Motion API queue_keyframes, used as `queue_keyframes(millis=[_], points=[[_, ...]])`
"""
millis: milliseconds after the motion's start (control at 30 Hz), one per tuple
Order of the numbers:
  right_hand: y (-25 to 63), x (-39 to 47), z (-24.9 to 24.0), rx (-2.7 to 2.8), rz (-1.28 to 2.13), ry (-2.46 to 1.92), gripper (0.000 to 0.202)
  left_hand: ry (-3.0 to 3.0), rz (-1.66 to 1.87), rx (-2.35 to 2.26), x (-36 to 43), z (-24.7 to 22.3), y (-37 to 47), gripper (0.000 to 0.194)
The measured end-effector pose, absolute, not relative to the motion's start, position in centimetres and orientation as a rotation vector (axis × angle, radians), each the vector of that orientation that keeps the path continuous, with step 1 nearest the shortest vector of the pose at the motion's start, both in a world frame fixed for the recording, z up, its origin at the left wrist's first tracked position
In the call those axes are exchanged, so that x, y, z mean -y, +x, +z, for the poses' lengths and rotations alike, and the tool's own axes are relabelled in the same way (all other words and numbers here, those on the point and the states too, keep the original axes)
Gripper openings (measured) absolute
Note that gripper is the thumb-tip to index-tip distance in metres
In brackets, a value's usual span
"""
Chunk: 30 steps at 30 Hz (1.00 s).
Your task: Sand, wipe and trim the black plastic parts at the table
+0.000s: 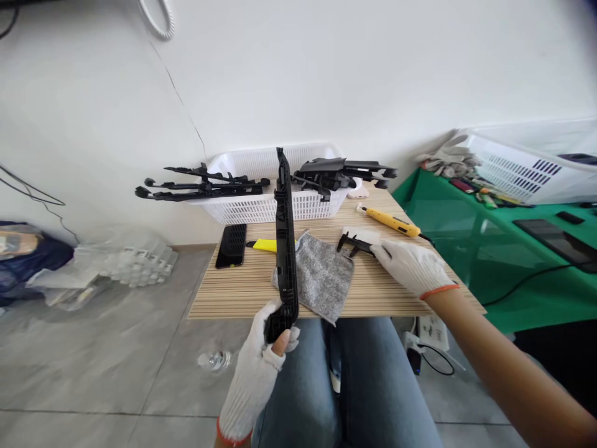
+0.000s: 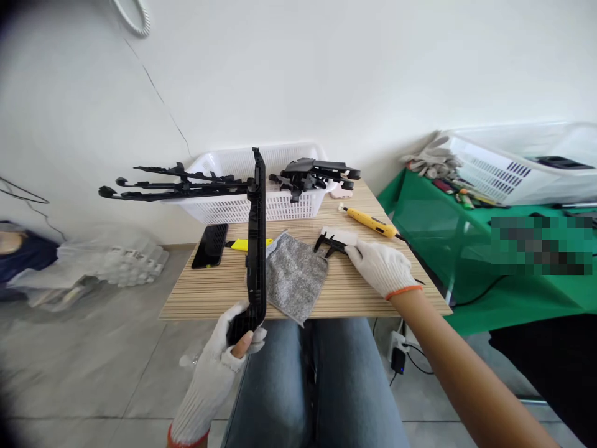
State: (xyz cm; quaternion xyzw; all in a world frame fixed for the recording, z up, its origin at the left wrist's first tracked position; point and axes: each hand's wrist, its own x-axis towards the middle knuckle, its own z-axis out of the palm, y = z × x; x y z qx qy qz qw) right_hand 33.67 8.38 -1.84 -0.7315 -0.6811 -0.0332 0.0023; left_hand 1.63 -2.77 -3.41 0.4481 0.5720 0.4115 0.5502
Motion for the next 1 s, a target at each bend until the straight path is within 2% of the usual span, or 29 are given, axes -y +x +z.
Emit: queue_keyframes(millis=[233,400,633,767,1000], points=[[32.3,-9.2,-1.0,2.109,-0.16,-2.356,0.049,1.003,1.002,-1.372,2.5,-3.1,1.8,0.072],[30.9,-10.2,0.6,2.044,-0.231,-2.316,0.041,1.006,1.029,-1.357,2.4,-3.4,2.3,0.068],[21.8,-13.1,2.8,2.367,-0.059,-1.699,0.035,0.989,1.069,-1.335,2.6,-3.5,2.4,0.065],[17.3,-15.1,1.4,2.487,-0.006,-1.518,0.031,0.995,1.087,-1.387,2.9,-2.5,1.9,0.068],[16.1,-16.4,-3.1,2.459,0.165,-1.484,0.047,0.974,1.117,-1.416,2.7,-2.2,0.8,0.071]])
